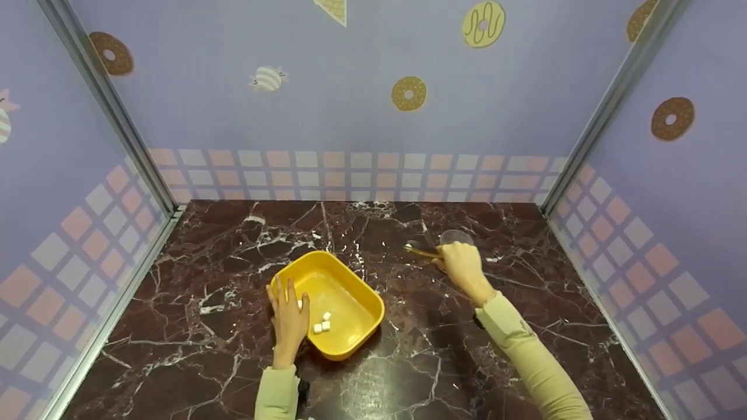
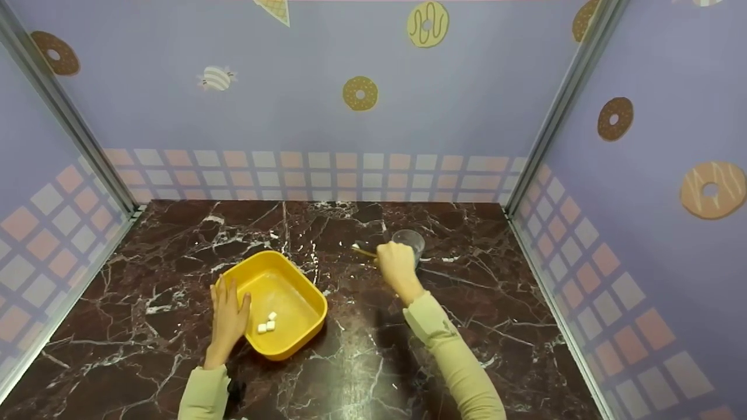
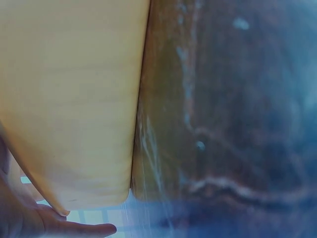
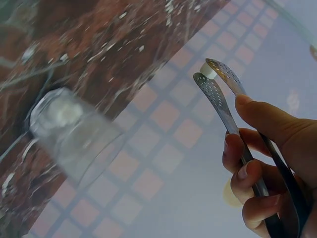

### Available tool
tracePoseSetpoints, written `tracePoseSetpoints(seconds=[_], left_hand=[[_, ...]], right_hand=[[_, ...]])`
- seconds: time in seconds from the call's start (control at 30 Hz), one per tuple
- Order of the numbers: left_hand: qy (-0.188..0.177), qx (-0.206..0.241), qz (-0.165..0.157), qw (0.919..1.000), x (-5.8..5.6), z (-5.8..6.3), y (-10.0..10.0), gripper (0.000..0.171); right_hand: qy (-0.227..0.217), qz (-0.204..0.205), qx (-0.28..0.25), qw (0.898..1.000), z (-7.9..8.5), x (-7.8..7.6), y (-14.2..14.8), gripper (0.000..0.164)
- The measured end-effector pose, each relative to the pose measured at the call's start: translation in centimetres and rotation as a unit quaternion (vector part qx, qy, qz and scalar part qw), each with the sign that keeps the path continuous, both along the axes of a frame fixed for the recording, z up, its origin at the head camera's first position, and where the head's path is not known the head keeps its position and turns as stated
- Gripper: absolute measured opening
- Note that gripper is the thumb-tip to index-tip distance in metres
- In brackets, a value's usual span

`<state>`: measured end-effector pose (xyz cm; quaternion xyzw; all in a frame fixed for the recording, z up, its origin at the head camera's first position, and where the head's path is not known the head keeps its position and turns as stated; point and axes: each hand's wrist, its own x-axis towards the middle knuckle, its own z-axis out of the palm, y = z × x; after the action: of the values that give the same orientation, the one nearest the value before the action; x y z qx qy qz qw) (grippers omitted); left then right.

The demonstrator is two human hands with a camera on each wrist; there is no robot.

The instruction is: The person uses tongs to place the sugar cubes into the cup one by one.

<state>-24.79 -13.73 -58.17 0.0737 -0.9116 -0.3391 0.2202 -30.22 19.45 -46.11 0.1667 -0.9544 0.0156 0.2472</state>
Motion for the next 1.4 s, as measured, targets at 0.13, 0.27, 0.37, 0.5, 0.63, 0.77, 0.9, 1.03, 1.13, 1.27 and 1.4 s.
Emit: tracePoseSetpoints(seconds=[0.13, 0.27, 0.37, 0.5, 0.63, 0.77, 0.9, 1.03, 1.13, 1.27, 1.4], left_hand=[[0.004, -0.001, -0.001, 1.0000, 0.0, 0.2, 0.0, 0.049], [0.006, -0.003, -0.004, 1.0000, -0.1, 0.2, 0.0, 0.049], [0.007, -0.003, -0.005, 1.0000, -0.1, 0.2, 0.0, 0.048], [0.007, -0.004, -0.002, 1.0000, 0.0, 0.2, 0.0, 0.048], [0.007, -0.006, 0.001, 1.0000, 0.1, 0.2, 0.0, 0.048], [0.012, -0.007, 0.002, 0.9999, 0.1, 0.1, 0.0, 0.047], [0.020, -0.005, 0.003, 0.9998, 0.1, 0.1, 0.0, 0.048], [0.025, -0.005, 0.003, 0.9997, 0.1, 0.1, 0.1, 0.048], [0.027, -0.004, 0.000, 0.9996, 0.2, 0.1, 0.0, 0.048], [0.026, -0.006, -0.002, 0.9996, 0.1, 0.1, 0.1, 0.047], [0.022, -0.007, -0.001, 0.9997, 0.1, 0.1, 0.1, 0.048]], right_hand=[[-0.005, -0.020, -0.005, 1.000, -0.1, -0.3, 1.9, 0.024], [-0.016, -0.038, -0.012, 0.999, -0.2, -0.6, 3.7, 0.024], [-0.013, -0.046, -0.014, 0.999, -0.3, -0.7, 5.0, 0.022], [-0.011, -0.054, -0.019, 0.998, -0.6, -0.8, 6.4, 0.019], [-0.018, -0.064, -0.030, 0.997, -0.8, -0.9, 7.3, 0.019], [-0.015, -0.071, -0.035, 0.997, -1.1, -1.0, 8.0, 0.017], [-0.016, -0.076, -0.037, 0.996, -1.1, -0.9, 8.2, 0.018], [-0.020, -0.081, -0.038, 0.996, -1.1, -1.0, 8.3, 0.019], [-0.018, -0.081, -0.038, 0.996, -1.0, -1.0, 8.3, 0.020], [-0.013, -0.079, -0.038, 0.996, -0.8, -0.9, 8.2, 0.019], [-0.005, -0.074, -0.041, 0.996, -0.6, -0.8, 8.0, 0.020]])
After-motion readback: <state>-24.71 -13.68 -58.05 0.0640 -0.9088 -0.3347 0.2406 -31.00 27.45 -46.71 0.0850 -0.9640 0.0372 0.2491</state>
